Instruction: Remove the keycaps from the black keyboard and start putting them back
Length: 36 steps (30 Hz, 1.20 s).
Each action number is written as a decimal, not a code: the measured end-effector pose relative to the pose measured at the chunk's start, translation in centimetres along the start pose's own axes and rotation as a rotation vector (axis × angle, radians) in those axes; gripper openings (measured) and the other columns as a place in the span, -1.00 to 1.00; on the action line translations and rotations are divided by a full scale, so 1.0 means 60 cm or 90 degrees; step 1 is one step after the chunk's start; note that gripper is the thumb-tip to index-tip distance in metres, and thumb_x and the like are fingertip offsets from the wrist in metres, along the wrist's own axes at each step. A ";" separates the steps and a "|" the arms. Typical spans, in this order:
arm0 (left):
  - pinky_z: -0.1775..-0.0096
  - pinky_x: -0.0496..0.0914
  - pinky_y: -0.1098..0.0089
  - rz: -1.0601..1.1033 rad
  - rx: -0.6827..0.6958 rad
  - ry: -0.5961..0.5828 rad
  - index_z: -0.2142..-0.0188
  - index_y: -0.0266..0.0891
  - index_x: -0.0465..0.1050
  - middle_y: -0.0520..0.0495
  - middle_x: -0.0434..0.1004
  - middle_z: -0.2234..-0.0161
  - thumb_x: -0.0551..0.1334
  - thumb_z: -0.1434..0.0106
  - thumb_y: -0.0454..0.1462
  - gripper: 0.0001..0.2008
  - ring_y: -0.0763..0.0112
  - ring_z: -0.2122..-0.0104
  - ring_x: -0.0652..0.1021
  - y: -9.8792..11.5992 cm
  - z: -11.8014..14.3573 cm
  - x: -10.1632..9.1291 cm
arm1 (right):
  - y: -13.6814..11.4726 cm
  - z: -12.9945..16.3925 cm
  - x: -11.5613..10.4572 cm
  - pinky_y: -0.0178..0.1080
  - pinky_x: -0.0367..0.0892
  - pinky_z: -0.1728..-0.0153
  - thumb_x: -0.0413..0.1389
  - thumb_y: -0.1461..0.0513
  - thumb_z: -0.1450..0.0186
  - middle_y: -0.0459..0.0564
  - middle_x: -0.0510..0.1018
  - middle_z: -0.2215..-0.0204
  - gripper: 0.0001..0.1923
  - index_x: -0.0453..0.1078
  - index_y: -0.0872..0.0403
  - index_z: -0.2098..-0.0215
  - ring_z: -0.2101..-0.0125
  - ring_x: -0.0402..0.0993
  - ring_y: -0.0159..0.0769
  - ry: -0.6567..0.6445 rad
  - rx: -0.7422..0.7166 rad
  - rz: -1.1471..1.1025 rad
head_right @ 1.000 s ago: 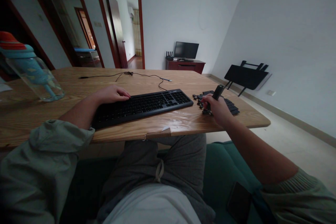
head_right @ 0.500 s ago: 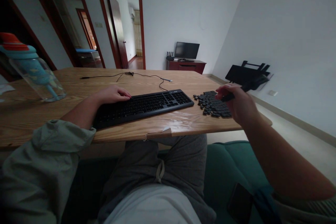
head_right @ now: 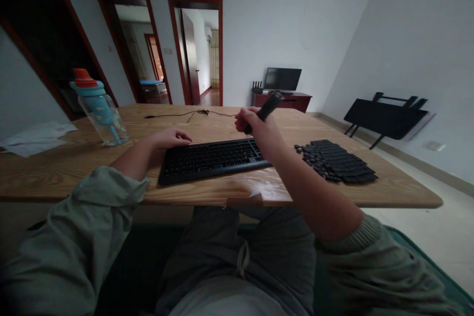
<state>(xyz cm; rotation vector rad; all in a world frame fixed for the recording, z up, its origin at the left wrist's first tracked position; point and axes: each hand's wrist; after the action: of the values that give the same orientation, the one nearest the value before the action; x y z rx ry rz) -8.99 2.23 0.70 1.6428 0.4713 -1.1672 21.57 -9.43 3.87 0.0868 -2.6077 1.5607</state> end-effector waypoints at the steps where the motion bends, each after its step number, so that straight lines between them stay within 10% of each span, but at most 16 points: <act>1: 0.19 0.43 0.29 0.001 -0.006 -0.003 0.28 -0.23 0.65 -0.14 0.68 0.25 0.36 0.04 0.06 -0.54 0.17 0.26 0.59 -0.009 0.003 -0.002 | 0.007 -0.015 0.027 -0.24 0.40 0.30 0.24 0.02 -0.25 -0.09 0.46 0.49 -0.72 0.37 0.03 0.40 0.44 0.41 -0.37 -0.005 0.000 -0.037; 9: 0.34 0.36 0.33 -0.016 -0.012 -0.029 0.40 -0.25 0.61 -0.03 0.59 0.45 0.26 -0.05 -0.04 -0.68 0.30 0.41 0.50 -0.016 0.009 0.005 | 0.117 -0.105 0.164 -0.32 0.29 0.48 0.18 0.13 -0.28 -0.24 0.23 0.66 -0.80 0.31 0.02 0.41 0.61 0.14 -0.47 0.053 0.159 -0.214; 36: 0.22 0.37 0.46 -0.116 0.152 -0.004 0.11 -0.15 0.67 0.00 0.67 0.25 0.23 -0.20 -0.15 -0.67 0.39 0.27 0.55 0.028 -0.009 0.033 | 0.192 -0.097 0.170 -0.36 0.13 0.60 0.15 0.08 -0.27 -0.26 0.21 0.71 -0.72 0.27 0.05 0.50 0.69 0.15 -0.49 0.056 0.188 -0.196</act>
<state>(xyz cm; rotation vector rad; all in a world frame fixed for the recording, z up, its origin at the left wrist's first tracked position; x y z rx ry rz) -6.57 1.59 -0.17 1.8281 0.5015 -1.4075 10.59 1.16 -2.28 0.4093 -2.1558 1.7684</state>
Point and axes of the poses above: each hand's wrist, its own z-axis away from the middle knuckle, its own x-axis out of the palm, y = z × x
